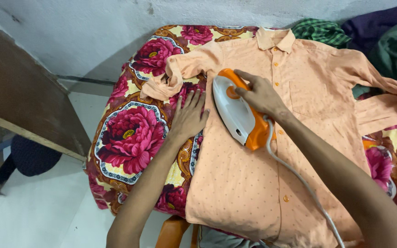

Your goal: The person lays a peach-colored long-sleeved shirt flat on a floral-patterned table, smooths it out, and irons the front body and sleeves using a white and orange iron. The person moves the iron back and forth across the fabric to remove wrinkles.

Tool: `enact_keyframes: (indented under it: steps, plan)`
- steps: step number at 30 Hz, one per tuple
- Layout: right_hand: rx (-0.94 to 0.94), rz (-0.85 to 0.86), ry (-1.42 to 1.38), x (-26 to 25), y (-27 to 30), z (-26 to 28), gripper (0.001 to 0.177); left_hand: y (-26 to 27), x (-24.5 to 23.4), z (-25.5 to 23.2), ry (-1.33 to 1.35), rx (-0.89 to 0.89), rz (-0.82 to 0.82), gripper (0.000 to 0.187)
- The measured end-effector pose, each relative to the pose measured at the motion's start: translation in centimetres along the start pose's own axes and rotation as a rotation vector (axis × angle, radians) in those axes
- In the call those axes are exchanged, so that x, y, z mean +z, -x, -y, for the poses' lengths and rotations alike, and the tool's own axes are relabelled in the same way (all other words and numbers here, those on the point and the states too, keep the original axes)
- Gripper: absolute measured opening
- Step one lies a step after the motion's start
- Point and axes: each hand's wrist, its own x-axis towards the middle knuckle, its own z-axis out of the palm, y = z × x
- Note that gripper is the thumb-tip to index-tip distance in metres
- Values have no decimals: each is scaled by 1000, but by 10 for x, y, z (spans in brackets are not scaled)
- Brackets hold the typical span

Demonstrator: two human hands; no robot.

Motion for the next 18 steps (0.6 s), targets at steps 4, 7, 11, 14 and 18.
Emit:
enact_keyframes:
  steps: [4, 7, 11, 14, 18]
  plan:
    - [-12, 22, 58, -7, 24, 0, 64, 0, -4, -2, 38, -7, 17, 69]
    - [13, 5, 128, -15, 35, -1, 63, 1, -7, -4, 12, -10, 38, 68]
    - [63, -13, 106, -19, 28, -7, 64, 1, -6, -4, -1, -22, 49, 67]
    - [57, -52, 54, -15, 12, -9, 64, -1, -6, -4, 18, -28, 32, 69]
    - [-18, -41, -9, -5, -2, -6, 64, 0, -6, -5, 34, -38, 30, 74]
